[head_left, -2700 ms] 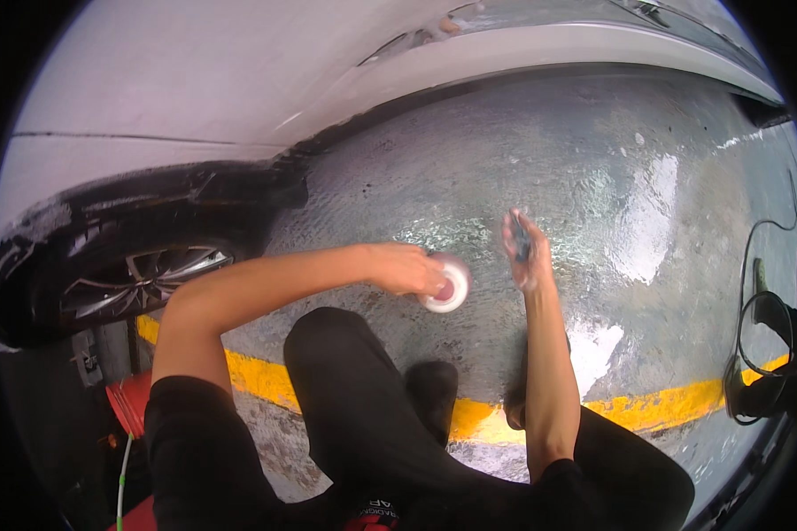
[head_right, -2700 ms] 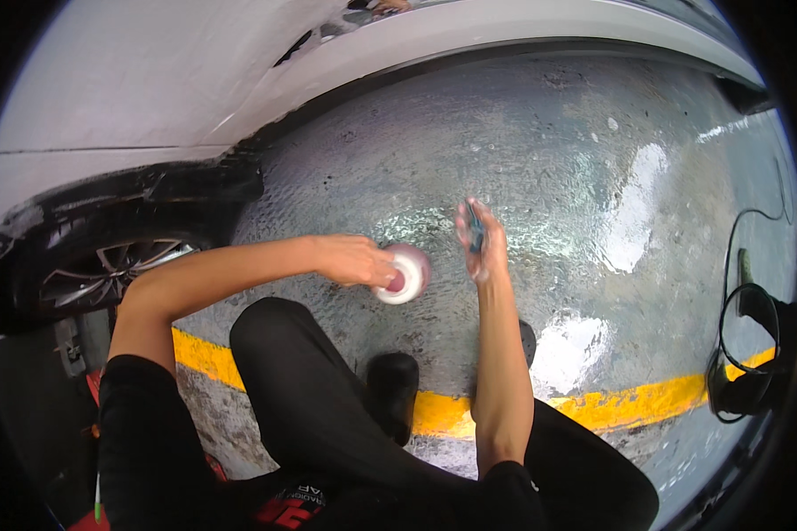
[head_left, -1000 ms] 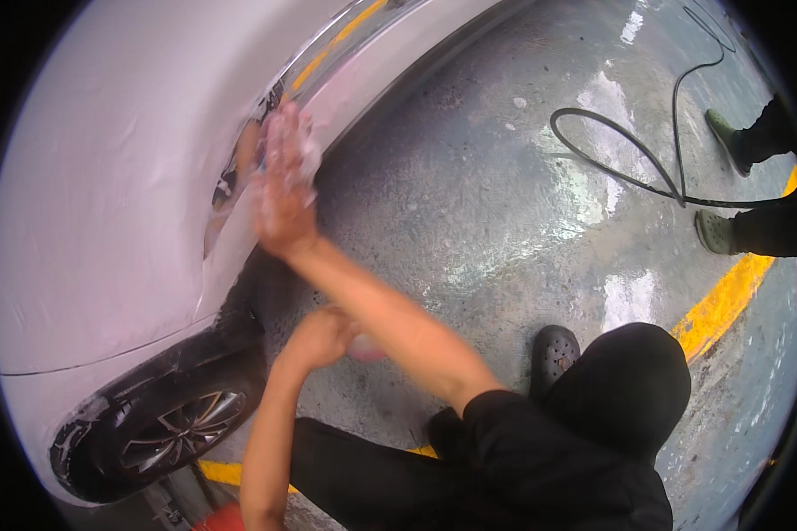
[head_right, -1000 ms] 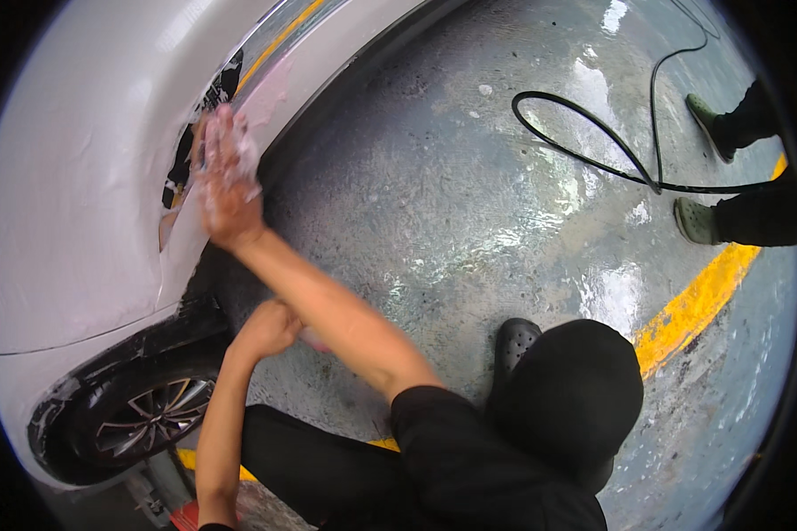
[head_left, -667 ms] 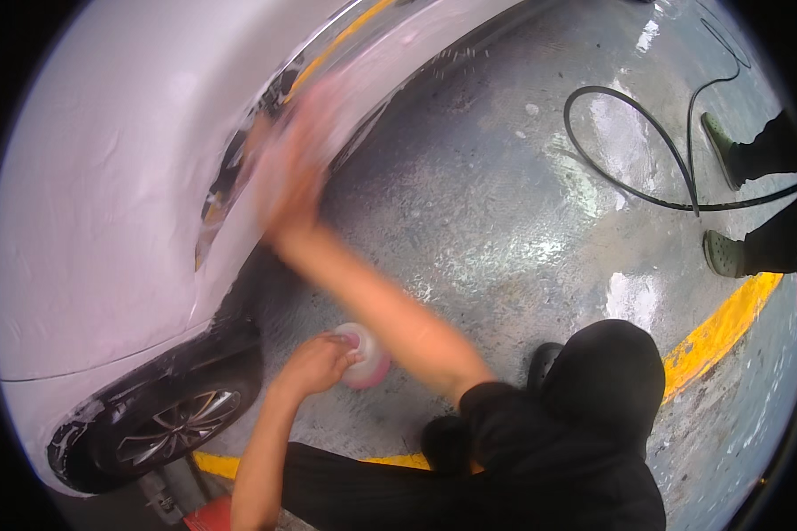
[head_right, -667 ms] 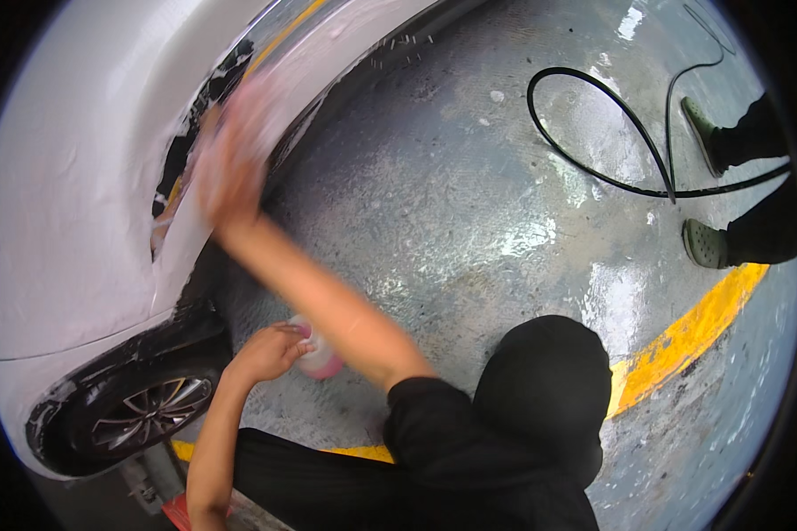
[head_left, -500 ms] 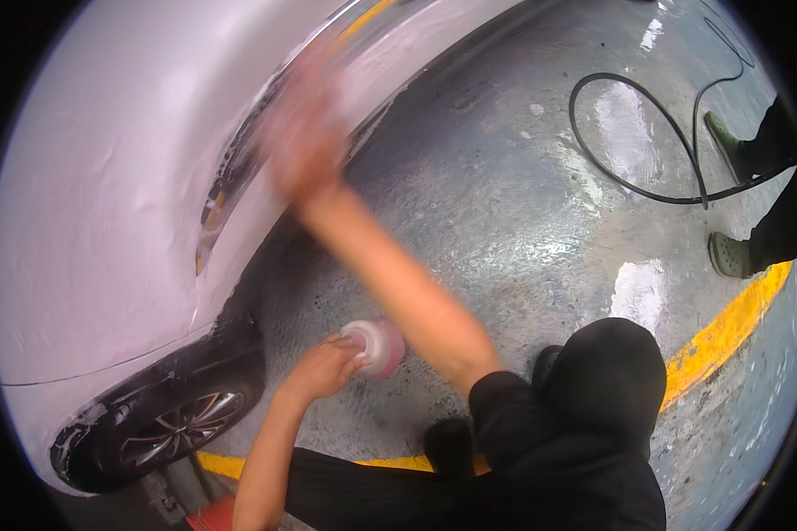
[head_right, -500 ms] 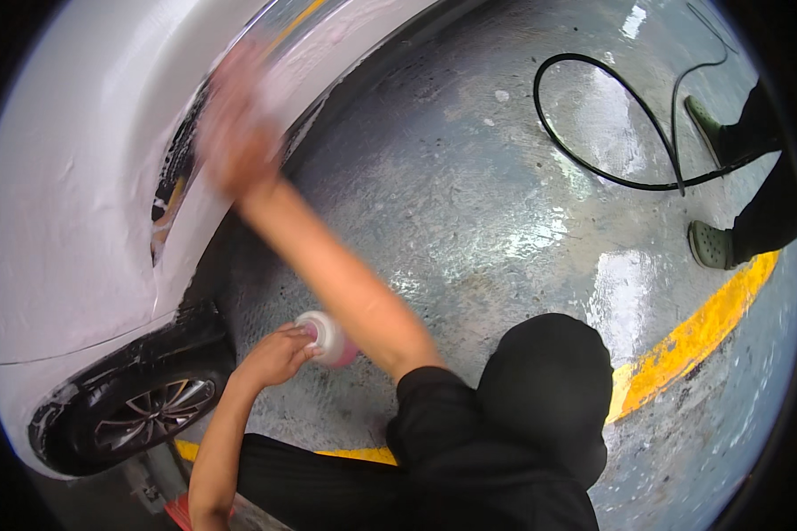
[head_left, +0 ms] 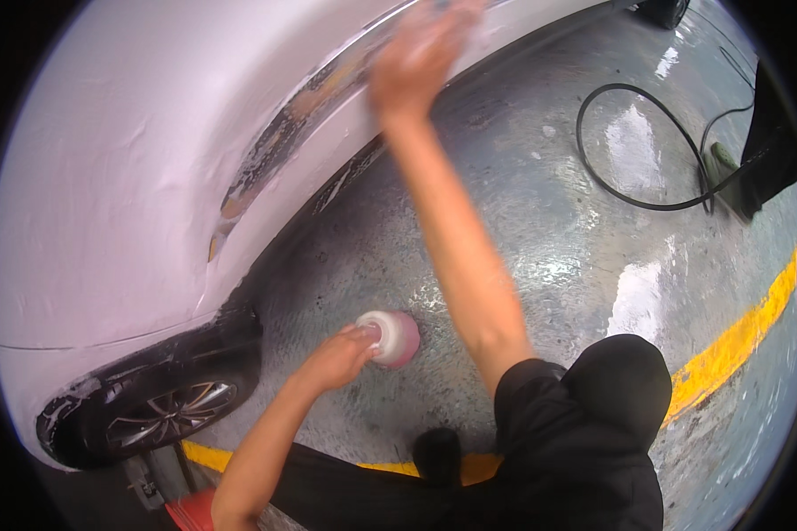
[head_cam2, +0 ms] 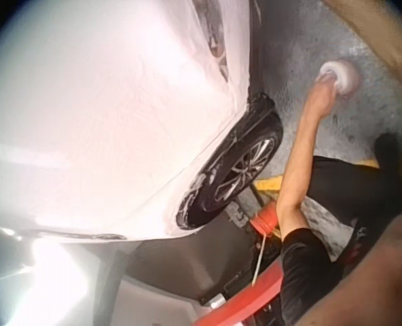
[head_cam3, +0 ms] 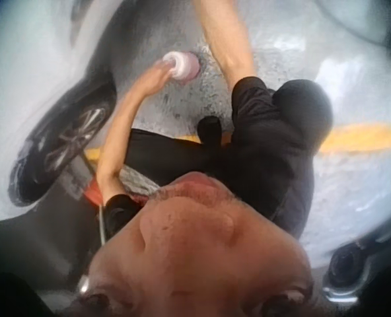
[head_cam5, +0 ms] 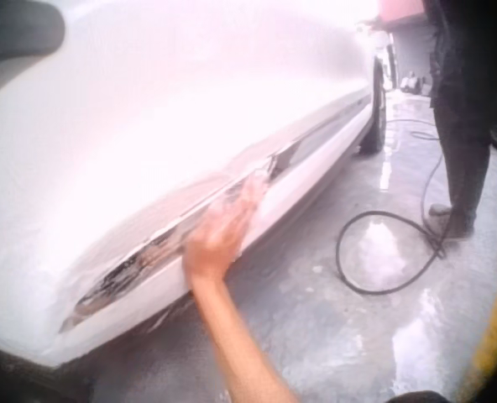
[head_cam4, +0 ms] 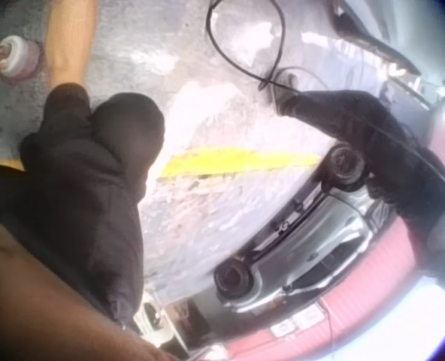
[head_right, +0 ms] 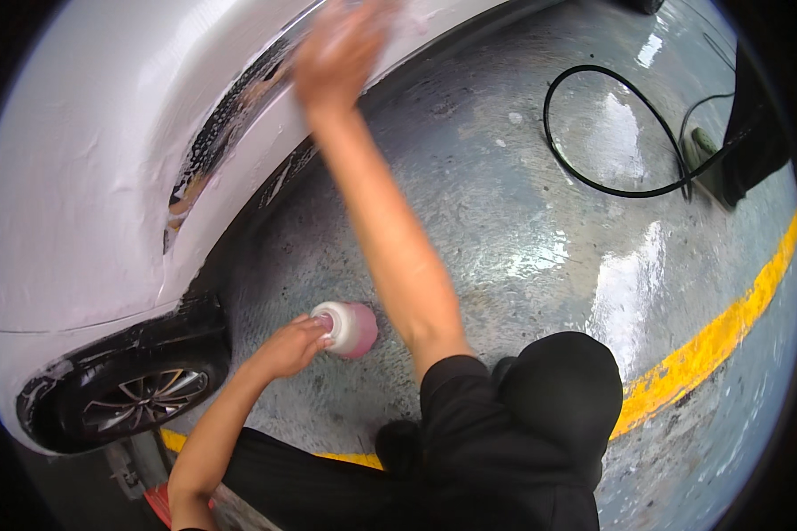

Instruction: The person scrubs the side of a white car with a soapy sponge. They repeatedly apply soap from a bottle to the sponge and scrub the car's body panels, including the door and lower trim, in a garage setting.

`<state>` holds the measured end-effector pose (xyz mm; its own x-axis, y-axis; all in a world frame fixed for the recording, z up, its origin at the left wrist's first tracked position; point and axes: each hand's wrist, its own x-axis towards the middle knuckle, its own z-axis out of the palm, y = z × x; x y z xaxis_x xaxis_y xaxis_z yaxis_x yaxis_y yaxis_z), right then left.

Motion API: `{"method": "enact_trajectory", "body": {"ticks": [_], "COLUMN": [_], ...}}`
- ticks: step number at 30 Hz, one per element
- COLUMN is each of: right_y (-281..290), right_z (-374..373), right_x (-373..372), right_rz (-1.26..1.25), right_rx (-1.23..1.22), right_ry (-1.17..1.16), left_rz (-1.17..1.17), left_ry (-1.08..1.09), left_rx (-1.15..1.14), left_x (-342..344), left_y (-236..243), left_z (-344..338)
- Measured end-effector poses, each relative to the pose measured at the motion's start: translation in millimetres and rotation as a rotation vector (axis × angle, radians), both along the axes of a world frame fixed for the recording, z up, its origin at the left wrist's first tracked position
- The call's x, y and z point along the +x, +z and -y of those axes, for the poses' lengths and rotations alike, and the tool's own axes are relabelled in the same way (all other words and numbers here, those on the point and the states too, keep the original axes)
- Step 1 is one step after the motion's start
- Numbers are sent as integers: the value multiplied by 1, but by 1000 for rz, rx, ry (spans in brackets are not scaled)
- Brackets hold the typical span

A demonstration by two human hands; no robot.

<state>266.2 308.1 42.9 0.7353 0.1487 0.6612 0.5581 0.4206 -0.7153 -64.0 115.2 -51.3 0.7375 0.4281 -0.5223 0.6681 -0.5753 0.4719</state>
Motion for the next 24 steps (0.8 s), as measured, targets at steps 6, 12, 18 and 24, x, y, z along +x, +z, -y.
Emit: {"method": "enact_trajectory", "body": {"ticks": [6, 12, 18, 24], "right_y": [-20, -7, 18, -2], "right_z": [24, 3, -18, 20], "right_x": [-89, 11, 116, -18], "right_rz": [154, 137, -134, 412], "right_rx": [187, 166, 108, 238], "right_ry": [134, 67, -149, 153], "left_rz": [-58, -102, -143, -363], "left_ry": [-56, -120, -246, -264], "left_rx": [46, -57, -199, -47], "left_x": [15, 28, 52, 31], "left_y": [-36, -28, -26, -19], "left_z": [11, 47, 61, 31]}}
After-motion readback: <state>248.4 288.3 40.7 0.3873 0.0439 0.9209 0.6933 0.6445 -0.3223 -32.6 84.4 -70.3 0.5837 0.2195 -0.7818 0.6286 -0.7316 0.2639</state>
